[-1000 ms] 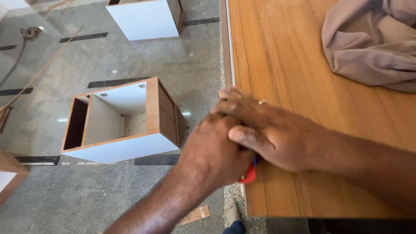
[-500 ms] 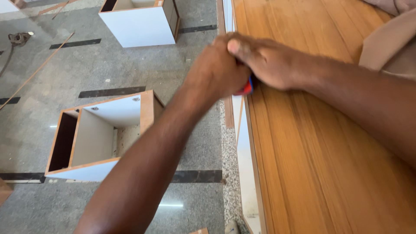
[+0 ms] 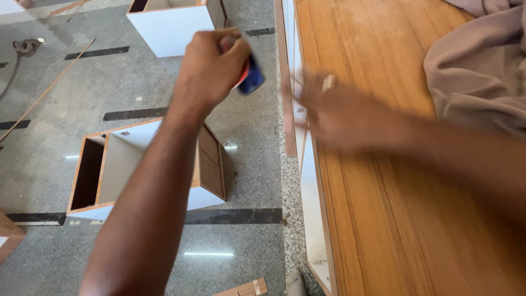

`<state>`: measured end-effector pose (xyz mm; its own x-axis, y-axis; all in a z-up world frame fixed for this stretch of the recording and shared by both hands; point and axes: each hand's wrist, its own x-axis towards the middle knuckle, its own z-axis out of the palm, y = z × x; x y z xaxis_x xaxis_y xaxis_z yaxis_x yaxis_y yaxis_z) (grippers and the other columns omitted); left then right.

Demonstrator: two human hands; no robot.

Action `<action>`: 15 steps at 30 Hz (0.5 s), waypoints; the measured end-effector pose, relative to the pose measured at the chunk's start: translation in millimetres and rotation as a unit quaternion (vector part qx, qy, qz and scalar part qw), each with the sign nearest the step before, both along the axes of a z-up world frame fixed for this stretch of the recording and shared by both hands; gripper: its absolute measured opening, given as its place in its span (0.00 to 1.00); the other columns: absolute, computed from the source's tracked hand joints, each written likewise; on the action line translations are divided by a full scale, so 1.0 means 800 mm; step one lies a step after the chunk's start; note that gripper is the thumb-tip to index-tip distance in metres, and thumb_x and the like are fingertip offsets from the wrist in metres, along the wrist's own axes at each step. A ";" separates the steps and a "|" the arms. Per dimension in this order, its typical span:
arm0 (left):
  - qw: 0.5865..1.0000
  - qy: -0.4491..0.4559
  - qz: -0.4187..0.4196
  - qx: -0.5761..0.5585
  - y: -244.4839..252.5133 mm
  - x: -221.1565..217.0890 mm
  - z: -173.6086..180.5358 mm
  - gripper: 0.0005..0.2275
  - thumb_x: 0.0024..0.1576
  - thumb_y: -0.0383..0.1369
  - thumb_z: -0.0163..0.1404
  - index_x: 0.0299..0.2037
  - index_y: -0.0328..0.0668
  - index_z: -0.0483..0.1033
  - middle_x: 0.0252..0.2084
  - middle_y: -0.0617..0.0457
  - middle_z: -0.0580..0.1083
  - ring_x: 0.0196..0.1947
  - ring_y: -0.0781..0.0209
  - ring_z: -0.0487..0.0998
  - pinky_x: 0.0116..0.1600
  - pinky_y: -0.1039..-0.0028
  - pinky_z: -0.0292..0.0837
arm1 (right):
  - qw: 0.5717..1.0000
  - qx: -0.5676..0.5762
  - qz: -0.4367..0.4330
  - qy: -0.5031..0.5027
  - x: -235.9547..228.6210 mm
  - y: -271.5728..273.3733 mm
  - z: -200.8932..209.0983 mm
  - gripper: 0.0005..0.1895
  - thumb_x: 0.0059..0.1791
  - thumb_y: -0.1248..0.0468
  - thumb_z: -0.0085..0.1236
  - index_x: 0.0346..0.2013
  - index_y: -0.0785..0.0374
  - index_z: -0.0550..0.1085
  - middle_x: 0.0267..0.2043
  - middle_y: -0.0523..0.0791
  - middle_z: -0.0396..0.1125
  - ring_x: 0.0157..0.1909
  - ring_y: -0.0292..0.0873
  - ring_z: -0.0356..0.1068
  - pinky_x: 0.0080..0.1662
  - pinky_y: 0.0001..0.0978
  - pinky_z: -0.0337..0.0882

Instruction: The person uses a red and blue sanding block to smooth the edges and top surface of a wooden cabinet. They repeatedly rub the sanding block along the front edge and top surface, occasionally pausing to wipe the surface with their hand.

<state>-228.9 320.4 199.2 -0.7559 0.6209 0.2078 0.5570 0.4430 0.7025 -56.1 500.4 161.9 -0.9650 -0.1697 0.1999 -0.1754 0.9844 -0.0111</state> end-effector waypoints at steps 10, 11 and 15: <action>0.995 -0.009 -0.094 -0.019 -0.149 0.212 0.029 0.15 0.57 0.29 0.50 0.53 0.34 0.78 0.50 0.46 0.80 0.46 0.57 0.84 0.51 0.70 0.81 | 0.959 -0.255 0.005 -0.122 0.240 -0.113 0.034 0.48 0.55 0.33 0.31 0.80 0.58 0.40 0.80 0.59 0.31 0.78 0.63 0.34 0.69 0.59 0.46; 0.988 -0.100 -0.093 -0.070 -0.152 0.243 0.023 0.14 0.55 0.31 0.49 0.49 0.37 0.79 0.53 0.50 0.79 0.46 0.57 0.86 0.53 0.71 0.84 | 0.953 -0.274 -0.002 -0.130 0.256 -0.121 0.034 0.49 0.55 0.32 0.31 0.80 0.58 0.39 0.80 0.59 0.30 0.78 0.63 0.34 0.69 0.59 0.45; 0.963 0.149 -0.214 -0.073 -0.126 0.322 0.011 0.13 0.55 0.32 0.55 0.46 0.31 0.79 0.65 0.31 0.68 0.64 0.33 0.71 0.60 0.55 0.71 | 0.943 -0.297 -0.001 -0.146 0.280 -0.130 0.034 0.53 0.54 0.29 0.33 0.82 0.56 0.35 0.81 0.58 0.26 0.79 0.62 0.31 0.70 0.59 0.44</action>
<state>29.0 219.7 207.8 -0.3455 0.9009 0.2625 0.8774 0.2110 0.4308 167.8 396.7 189.4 -0.9938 -0.1097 -0.0156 -0.0775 0.7891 -0.6094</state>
